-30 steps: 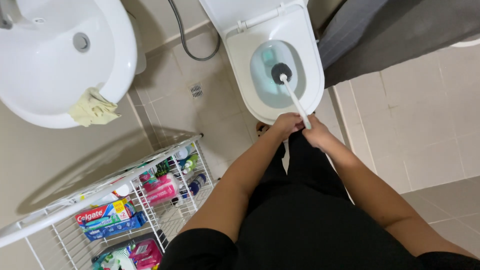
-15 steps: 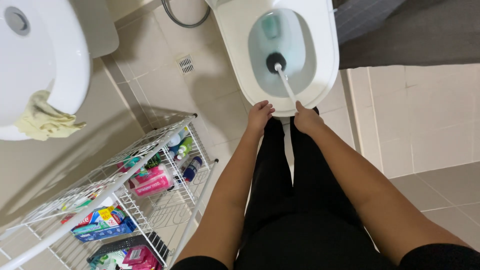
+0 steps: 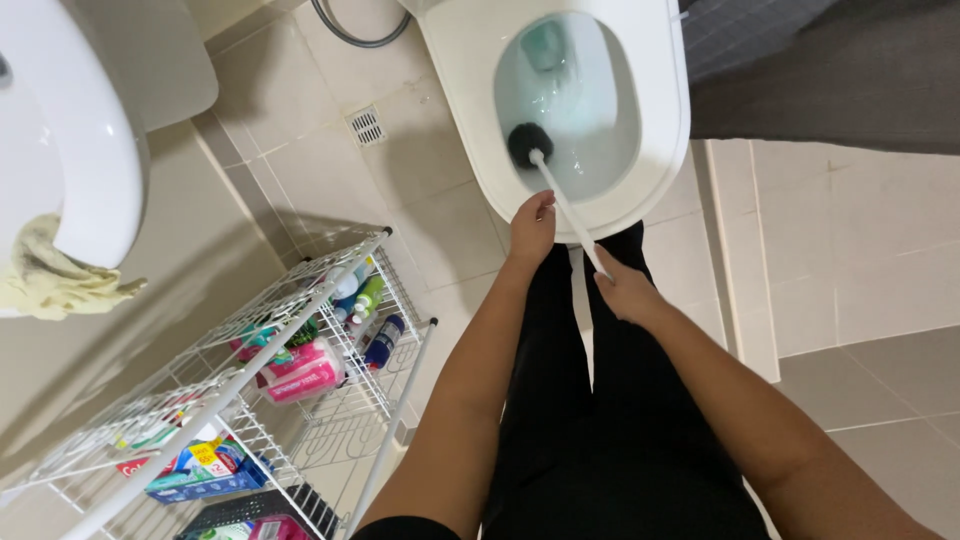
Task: Clean the inside of a toilet bowl using liquid cleaner and a toilet brush.
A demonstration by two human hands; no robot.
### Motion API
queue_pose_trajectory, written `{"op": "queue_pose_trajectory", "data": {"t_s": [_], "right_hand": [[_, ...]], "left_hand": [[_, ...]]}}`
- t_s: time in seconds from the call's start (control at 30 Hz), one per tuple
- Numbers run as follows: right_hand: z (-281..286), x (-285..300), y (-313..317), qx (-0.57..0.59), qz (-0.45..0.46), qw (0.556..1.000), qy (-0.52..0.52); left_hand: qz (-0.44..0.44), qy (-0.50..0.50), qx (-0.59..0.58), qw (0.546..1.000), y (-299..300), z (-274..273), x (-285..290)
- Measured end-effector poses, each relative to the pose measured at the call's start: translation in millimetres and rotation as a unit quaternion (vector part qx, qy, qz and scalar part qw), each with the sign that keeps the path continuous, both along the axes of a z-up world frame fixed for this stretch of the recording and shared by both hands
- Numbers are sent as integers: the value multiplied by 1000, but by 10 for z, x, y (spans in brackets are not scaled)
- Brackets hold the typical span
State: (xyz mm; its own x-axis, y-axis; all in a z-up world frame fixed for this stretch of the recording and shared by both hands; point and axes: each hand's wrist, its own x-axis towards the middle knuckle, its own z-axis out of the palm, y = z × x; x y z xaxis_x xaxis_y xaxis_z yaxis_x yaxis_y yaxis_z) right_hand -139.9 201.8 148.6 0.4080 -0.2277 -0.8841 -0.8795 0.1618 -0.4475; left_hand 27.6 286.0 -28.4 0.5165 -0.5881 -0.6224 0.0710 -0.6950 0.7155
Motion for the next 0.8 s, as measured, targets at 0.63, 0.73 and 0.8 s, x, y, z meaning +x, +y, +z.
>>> {"op": "queue_pose_trajectory", "data": {"t_s": [0.63,0.73,0.8], "right_hand": [[-837,-188,-349,52,-49,997,-15],[-952,-143,-549,40,-11,999,-8],[-726,108,-778,37,-71,996,-45]], "left_hand": [[16,5,43,999,-204,117,270],[6,2,54,999,-290,133,253],[11,11,55,998,-346,154,228]]}}
